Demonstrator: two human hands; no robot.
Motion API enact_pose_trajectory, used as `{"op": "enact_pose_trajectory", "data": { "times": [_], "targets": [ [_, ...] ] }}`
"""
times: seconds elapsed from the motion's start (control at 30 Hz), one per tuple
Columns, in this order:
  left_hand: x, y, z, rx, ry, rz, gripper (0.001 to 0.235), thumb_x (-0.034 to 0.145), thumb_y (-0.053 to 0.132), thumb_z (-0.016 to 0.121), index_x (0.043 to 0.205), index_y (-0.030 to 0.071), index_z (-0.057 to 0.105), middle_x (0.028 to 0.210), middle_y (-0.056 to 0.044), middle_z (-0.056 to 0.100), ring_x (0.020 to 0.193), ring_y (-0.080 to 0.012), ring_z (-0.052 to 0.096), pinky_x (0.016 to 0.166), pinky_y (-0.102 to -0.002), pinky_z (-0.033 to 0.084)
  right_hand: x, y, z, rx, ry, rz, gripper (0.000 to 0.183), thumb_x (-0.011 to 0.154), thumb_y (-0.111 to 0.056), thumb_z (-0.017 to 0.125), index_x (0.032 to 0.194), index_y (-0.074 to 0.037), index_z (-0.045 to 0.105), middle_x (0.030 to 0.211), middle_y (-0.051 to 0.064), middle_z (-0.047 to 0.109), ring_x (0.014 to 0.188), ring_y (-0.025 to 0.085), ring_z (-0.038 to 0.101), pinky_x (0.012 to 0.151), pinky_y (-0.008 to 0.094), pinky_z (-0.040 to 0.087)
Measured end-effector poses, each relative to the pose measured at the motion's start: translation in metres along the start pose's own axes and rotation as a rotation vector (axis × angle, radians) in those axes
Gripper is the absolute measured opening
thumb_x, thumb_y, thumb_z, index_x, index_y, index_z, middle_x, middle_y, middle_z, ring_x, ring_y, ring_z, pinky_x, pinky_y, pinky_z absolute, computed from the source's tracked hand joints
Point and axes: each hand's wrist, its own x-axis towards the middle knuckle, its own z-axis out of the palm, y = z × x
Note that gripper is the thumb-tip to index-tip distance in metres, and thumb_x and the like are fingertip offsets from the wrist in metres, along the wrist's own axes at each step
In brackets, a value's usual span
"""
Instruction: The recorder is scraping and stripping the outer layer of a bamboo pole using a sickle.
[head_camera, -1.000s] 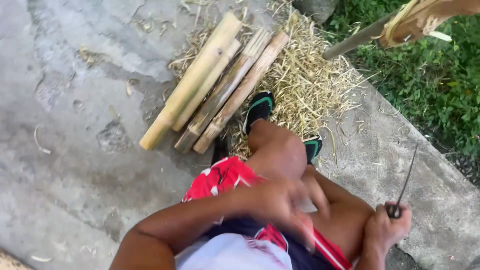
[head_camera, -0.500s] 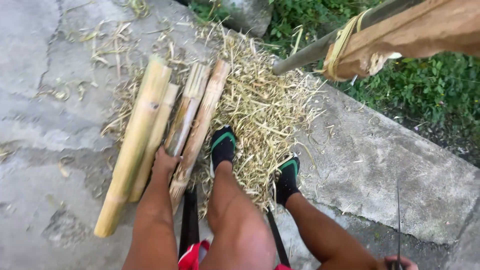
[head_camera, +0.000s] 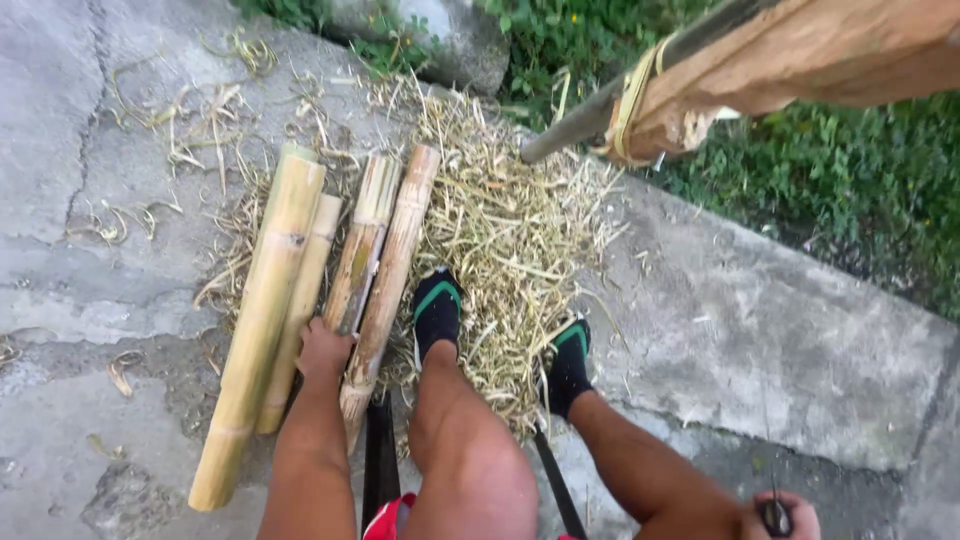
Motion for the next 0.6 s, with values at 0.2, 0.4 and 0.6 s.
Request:
{"op": "enact_pose_trajectory", "data": {
  "times": [0.2,0.4,0.6],
  "targets": [
    [-0.001,-0.012,0.005,-0.177,-0.008,0.058,0.101,0.070,0.045,0.090,0.149,0.010,0.037,0.151,-0.018,0.046,0.135,-0.0401,0.050,0.108,-0.054,0.041,0.014,-0.098,0.190,0.199,-0.144,0.311,0.047,0.086,-0.054,0.053,0.104,-0.013,0.067,0.084,0.006,0.074,0.070,0.022,0.069,0.069,0.040,0.058],
    [0.018,-0.001,-0.003,-0.073,-0.042,0.014,0.094,0.064,0.043,0.095,0.138,0.008,0.049,0.139,-0.020,0.062,0.129,-0.0400,0.059,0.107,-0.051,0.046,0.081,-0.100,0.223,0.266,-0.222,0.403,0.054,0.085,-0.061,0.052,0.105,-0.014,0.068,0.084,0.006,0.075,0.070,0.024,0.070,0.069,0.043,0.059],
    [0.018,-0.010,-0.011,-0.034,-0.058,0.041,0.096,0.060,0.037,0.100,0.134,0.002,0.051,0.133,-0.025,0.064,0.123,-0.0397,0.062,0.103,-0.048,0.050,0.031,-0.028,-0.028,-0.246,0.145,-0.166,0.039,0.093,-0.044,0.060,0.106,-0.008,0.069,0.086,0.011,0.073,0.076,0.023,0.070,0.075,0.040,0.057]
  ]
}}
